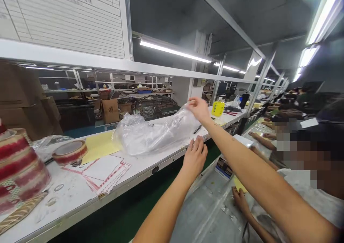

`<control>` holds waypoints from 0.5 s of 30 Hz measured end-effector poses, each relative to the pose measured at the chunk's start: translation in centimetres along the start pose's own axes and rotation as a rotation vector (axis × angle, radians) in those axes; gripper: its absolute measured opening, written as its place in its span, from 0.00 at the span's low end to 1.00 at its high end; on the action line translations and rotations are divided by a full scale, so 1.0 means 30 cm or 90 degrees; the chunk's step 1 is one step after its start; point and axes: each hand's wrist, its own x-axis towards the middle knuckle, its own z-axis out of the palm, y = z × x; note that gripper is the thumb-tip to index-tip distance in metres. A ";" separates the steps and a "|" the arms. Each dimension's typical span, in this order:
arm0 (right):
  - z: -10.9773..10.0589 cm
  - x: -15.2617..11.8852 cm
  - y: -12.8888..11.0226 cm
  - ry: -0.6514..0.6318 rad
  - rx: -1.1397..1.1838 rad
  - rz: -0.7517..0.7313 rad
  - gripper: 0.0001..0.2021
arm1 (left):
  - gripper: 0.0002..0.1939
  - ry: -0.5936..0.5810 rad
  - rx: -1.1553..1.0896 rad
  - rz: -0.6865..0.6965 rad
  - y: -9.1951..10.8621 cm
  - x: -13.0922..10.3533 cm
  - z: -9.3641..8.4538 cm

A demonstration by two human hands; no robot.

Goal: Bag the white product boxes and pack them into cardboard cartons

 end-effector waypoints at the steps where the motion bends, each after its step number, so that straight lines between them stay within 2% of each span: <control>1: 0.002 -0.005 -0.022 -0.028 -0.004 -0.028 0.10 | 0.22 0.006 0.004 0.004 -0.014 0.019 0.034; 3: 0.001 -0.010 -0.060 -0.043 -0.015 -0.066 0.08 | 0.22 0.007 0.008 0.000 -0.039 0.041 0.105; 4: -0.003 -0.012 -0.077 -0.011 -0.013 -0.078 0.08 | 0.22 0.009 0.006 -0.004 -0.050 0.049 0.138; 7: -0.035 -0.031 -0.129 0.153 0.007 -0.156 0.08 | 0.24 0.041 -0.015 -0.013 -0.073 0.071 0.203; 9: -0.064 -0.066 -0.172 0.224 0.007 -0.276 0.09 | 0.25 0.047 -0.038 -0.028 -0.086 0.089 0.218; 12: -0.118 -0.155 -0.239 0.286 -0.017 -0.435 0.13 | 0.27 0.034 -0.065 -0.077 -0.112 0.108 0.220; 14: -0.169 -0.235 -0.260 0.366 -0.014 -0.486 0.13 | 0.27 0.018 -0.074 -0.092 -0.132 0.109 0.219; 15: -0.201 -0.282 -0.255 0.399 -0.011 -0.481 0.13 | 0.26 0.003 -0.077 -0.093 -0.141 0.104 0.220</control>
